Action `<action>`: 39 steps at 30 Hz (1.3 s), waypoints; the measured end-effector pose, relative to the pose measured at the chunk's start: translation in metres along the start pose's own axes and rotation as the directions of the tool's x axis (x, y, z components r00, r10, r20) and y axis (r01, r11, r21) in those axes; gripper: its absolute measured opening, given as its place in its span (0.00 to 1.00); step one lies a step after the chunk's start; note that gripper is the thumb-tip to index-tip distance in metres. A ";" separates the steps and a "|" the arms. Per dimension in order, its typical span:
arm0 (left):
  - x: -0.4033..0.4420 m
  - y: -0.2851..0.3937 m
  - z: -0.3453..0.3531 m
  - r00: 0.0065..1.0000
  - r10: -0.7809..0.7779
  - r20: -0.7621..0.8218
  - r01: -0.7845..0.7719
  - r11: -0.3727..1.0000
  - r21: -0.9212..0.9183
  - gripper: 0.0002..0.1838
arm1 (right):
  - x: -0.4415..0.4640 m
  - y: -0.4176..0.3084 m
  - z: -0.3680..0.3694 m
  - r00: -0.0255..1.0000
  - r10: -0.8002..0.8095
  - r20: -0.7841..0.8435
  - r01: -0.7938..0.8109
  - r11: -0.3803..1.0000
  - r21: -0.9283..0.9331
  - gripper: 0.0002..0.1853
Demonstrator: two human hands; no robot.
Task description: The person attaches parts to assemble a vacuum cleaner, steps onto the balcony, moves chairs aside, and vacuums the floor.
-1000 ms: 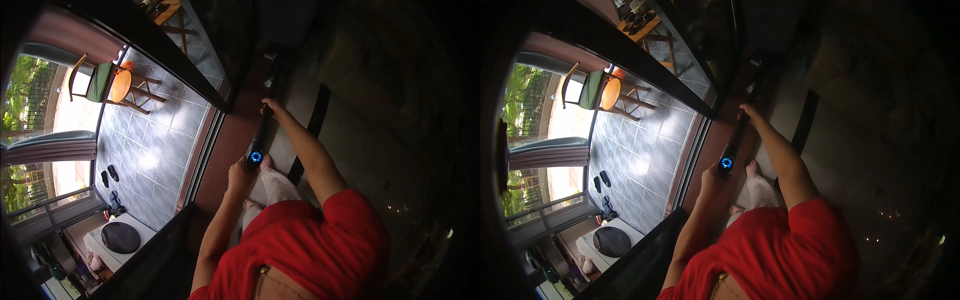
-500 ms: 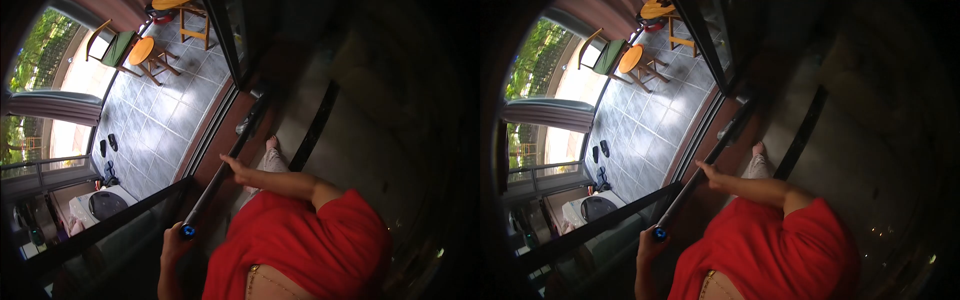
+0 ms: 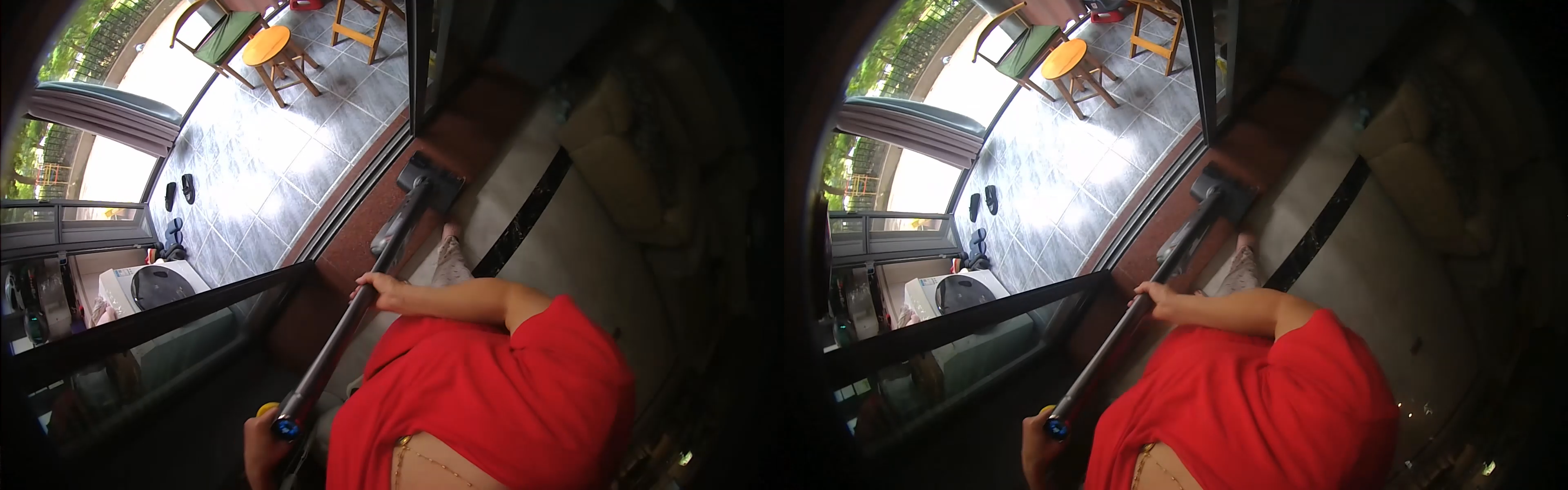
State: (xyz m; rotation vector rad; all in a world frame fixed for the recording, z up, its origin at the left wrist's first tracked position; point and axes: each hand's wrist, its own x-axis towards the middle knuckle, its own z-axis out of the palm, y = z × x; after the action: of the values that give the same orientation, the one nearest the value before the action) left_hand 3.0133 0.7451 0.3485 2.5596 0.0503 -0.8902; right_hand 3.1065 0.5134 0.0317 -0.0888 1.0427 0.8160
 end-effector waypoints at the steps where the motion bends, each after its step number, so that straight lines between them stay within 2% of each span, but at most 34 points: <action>1: 0.011 0.003 0.010 0.999 0.033 -0.001 -0.033 0.999 0.020 0.12 | 0.007 -0.017 -0.007 0.996 -0.083 -0.022 0.083 0.996 -0.023 0.08; 3: 0.039 0.021 0.029 0.997 0.075 0.019 -0.075 0.997 -0.023 0.14 | 0.001 -0.054 -0.012 0.972 -0.226 -0.056 0.222 0.972 -0.079 0.05; 4: 0.054 0.024 0.041 0.991 0.129 0.035 -0.129 0.991 0.018 0.15 | -0.008 -0.076 -0.013 0.955 -0.287 -0.066 0.279 0.954 -0.110 0.04; 6: 0.086 0.048 0.061 0.984 0.180 0.008 -0.180 0.984 -0.014 0.14 | -0.001 -0.137 -0.030 0.968 -0.250 -0.039 0.242 0.960 -0.141 0.04; 8: 0.120 0.091 0.062 0.964 0.267 0.018 -0.266 0.963 -0.040 0.14 | -0.012 -0.189 -0.030 0.931 -0.358 -0.070 0.339 0.921 -0.192 0.05; 10: 0.154 0.116 0.068 0.948 0.319 0.019 -0.318 0.947 -0.041 0.15 | -0.033 -0.235 -0.022 0.893 -0.448 -0.032 0.432 0.876 -0.214 0.05; 13: 0.204 0.171 0.077 0.944 0.330 0.026 -0.330 0.944 -0.012 0.14 | -0.049 -0.315 -0.022 0.853 -0.521 -0.046 0.501 0.839 -0.213 0.05; 15: 0.236 0.211 0.084 0.907 0.421 -0.004 -0.421 0.905 -0.068 0.12 | -0.069 -0.362 -0.025 0.828 -0.558 -0.045 0.538 0.815 -0.215 0.05; 22: 0.332 0.326 0.115 0.887 0.462 -0.005 -0.461 0.885 -0.066 0.12 | -0.123 -0.505 -0.038 0.727 -0.686 -0.016 0.658 0.704 -0.269 0.08; 24: 0.354 0.352 0.120 0.874 0.486 -0.013 -0.486 0.871 -0.079 0.12 | -0.135 -0.530 -0.040 0.658 -0.753 0.029 0.731 0.629 -0.266 0.09; 25: 0.366 0.364 0.126 0.882 0.471 -0.012 -0.470 0.880 -0.069 0.12 | -0.145 -0.542 -0.041 0.619 -0.778 0.110 0.772 0.577 -0.266 0.09; 26: 0.376 0.375 0.131 0.885 0.466 -0.019 -0.466 0.882 -0.068 0.12 | -0.136 -0.558 -0.054 0.506 -0.839 0.200 0.856 0.458 -0.241 0.10; 28: 0.395 0.397 0.139 0.900 0.435 0.020 -0.434 0.899 -0.058 0.15 | -0.152 -0.577 -0.054 0.428 -0.875 0.227 0.890 0.365 -0.275 0.12; 29: 0.402 0.407 0.139 0.900 0.434 0.040 -0.430 0.900 -0.073 0.16 | -0.163 -0.584 -0.049 0.495 -0.856 0.149 0.857 0.453 -0.244 0.13; 30: 0.409 0.416 0.140 0.903 0.428 0.033 -0.425 0.902 -0.073 0.16 | -0.160 -0.597 -0.051 0.472 -0.861 0.188 0.872 0.423 -0.247 0.14; 32: 0.419 0.427 0.142 0.895 0.443 0.063 -0.436 0.895 -0.093 0.16 | -0.175 -0.605 -0.047 0.515 -0.841 0.168 0.844 0.463 -0.272 0.15; 33: 0.422 0.433 0.142 0.885 0.464 0.051 -0.458 0.884 -0.095 0.15 | -0.163 -0.625 -0.052 0.547 -0.832 0.091 0.817 0.507 -0.276 0.16; 36: 0.422 0.438 0.137 0.892 0.450 0.045 -0.446 0.891 -0.083 0.13 | -0.150 -0.638 -0.058 0.566 -0.822 0.062 0.814 0.546 -0.197 0.16; 37: 0.421 0.434 0.140 0.896 0.443 0.041 -0.439 0.895 -0.086 0.13 | -0.143 -0.638 -0.060 0.534 -0.845 0.023 0.832 0.520 -0.193 0.15; 39: 0.417 0.420 0.150 0.885 0.463 0.042 -0.458 0.884 -0.100 0.16 | -0.144 -0.621 -0.061 0.535 -0.845 0.015 0.828 0.520 -0.208 0.14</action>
State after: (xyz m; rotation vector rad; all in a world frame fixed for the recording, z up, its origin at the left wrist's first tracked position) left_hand 3.3282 0.2597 0.1538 2.3062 -0.5094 -0.7589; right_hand 3.4218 -0.0339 -0.0737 -0.7600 0.8449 -0.0092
